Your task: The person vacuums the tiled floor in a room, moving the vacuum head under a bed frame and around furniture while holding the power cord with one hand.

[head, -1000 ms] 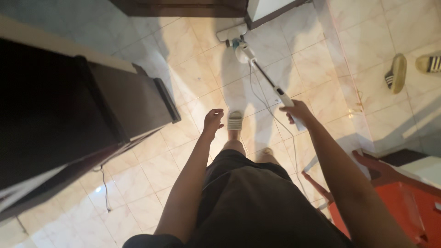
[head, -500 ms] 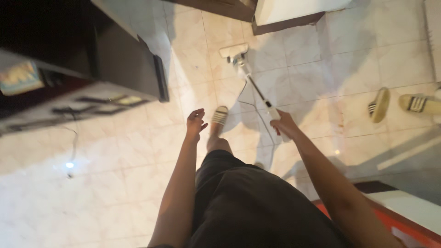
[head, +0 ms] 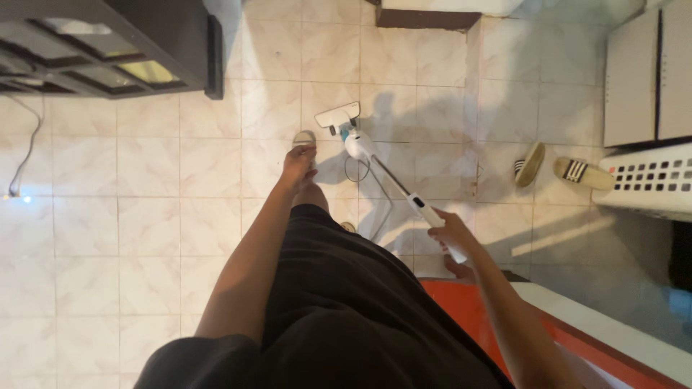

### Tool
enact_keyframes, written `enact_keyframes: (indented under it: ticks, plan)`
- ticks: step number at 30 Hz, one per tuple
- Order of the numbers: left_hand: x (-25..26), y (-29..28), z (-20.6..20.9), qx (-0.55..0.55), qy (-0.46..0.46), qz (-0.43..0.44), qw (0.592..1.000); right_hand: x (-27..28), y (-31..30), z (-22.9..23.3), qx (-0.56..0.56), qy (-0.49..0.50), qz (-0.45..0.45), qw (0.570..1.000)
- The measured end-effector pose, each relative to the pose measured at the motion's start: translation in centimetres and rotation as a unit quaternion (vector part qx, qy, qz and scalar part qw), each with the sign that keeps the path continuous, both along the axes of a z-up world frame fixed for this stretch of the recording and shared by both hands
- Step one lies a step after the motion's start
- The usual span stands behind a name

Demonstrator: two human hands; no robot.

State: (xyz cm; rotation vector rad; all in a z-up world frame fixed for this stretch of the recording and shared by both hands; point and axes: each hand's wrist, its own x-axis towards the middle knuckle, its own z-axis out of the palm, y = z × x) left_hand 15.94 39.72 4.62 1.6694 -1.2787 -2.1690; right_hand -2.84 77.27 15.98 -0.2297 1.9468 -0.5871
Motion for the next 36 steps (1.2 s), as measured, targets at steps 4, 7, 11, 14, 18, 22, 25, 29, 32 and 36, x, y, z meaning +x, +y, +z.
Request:
enact_keyframes:
  ticks: [4,7,11,14,18,22,25,29,32,36]
  plan:
    - [0.6,0.5,-1.6,-0.02,0.009,-0.027,0.999,-3.0,-2.3,-0.8,-0.036,0.008,0.04,0.999]
    - [0.7,-0.6,-3.6,-0.024,0.048,-0.023,0.998,-4.5,-6.0,-2.5,-0.103,0.002,0.054,0.993]
    - [1.0,-4.0,-3.3,-0.035,-0.024,-0.012,0.999,-7.8,-13.4,-3.4,-0.132,-0.005,0.103,0.986]
    - [0.9,-7.6,-2.6,-0.028,-0.018,0.011,0.999,-11.2,-18.9,-2.0,-0.112,-0.013,0.166,0.98]
    - [-0.2,-13.7,-2.2,-0.047,-0.017,0.023,0.998,-14.5,-26.3,-1.0,-0.098,-0.051,0.155,0.982]
    - [-1.8,-19.0,-2.2,-0.061,-0.015,0.038,0.997,-16.2,-33.1,-2.0,-0.104,-0.027,0.16,0.981]
    - [-2.7,-22.2,-2.1,-0.077,-0.03,0.031,0.996,-17.0,-38.1,-3.6,-0.116,-0.012,0.164,0.98]
    - [-2.9,-26.1,-2.5,-0.094,-0.059,0.026,0.994,-17.6,-44.8,-6.8,-0.143,0.005,0.153,0.978]
    - [-2.3,-28.4,-2.8,-0.087,-0.074,0.04,0.993,-17.8,-49.7,-9.5,-0.162,-0.028,0.129,0.978]
    - [-0.7,-30.6,-2.8,-0.081,-0.093,0.051,0.991,-17.8,-55.7,-12.6,-0.191,-0.046,0.112,0.974]
